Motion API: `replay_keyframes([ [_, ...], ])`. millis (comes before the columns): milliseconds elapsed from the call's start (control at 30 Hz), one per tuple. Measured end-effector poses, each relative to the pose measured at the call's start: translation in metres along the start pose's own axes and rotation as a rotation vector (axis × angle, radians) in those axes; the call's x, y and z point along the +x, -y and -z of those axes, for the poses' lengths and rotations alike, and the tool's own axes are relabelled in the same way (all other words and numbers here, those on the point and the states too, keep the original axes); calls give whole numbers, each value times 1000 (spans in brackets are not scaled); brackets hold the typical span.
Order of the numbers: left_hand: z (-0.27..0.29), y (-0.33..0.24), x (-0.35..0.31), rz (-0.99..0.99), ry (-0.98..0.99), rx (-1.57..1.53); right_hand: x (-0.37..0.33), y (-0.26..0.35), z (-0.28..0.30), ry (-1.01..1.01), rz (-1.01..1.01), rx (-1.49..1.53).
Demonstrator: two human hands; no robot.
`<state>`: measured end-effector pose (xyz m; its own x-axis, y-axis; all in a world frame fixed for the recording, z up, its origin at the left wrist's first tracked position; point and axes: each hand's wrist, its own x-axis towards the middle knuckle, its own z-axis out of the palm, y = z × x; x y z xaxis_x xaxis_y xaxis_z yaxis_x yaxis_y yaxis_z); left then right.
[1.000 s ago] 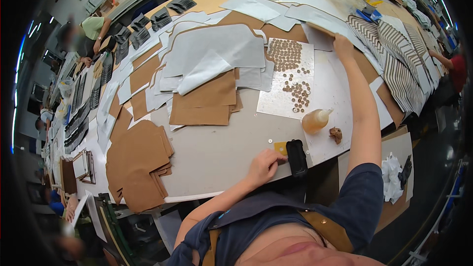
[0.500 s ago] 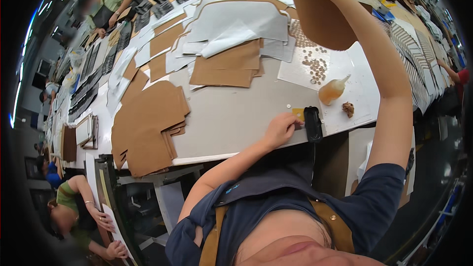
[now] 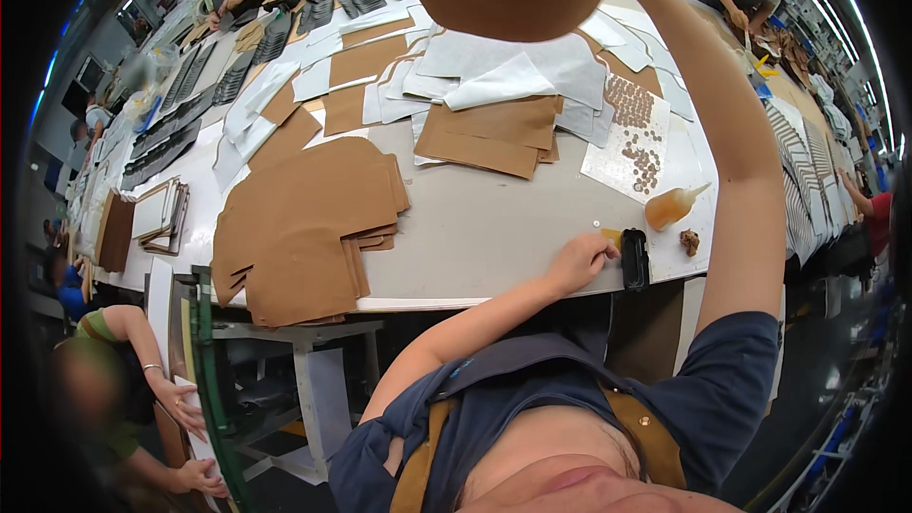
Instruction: Assembling components for a leather product by applying glue and attaching fabric liners and hardware.
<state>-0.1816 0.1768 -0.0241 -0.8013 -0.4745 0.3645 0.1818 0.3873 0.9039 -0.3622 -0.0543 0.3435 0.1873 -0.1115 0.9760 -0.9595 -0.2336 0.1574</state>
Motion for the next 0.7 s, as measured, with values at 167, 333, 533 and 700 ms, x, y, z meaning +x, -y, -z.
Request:
replay_keyframes([
  [167, -6, -1, -1, -42, 24, 58, -85, 39, 33, 539, 12, 177],
  [333, -4, -2, 0, -22, 18, 34, -180, 101, 100, 1440, 73, 377],
  [533, 0, -2, 3, 4, 47, 84, -100, 71, 181, 1470, -431, 529],
  [700, -2, -8, 6, 28, 77, 112, -139, -109, 305, 931, -569, -26],
])
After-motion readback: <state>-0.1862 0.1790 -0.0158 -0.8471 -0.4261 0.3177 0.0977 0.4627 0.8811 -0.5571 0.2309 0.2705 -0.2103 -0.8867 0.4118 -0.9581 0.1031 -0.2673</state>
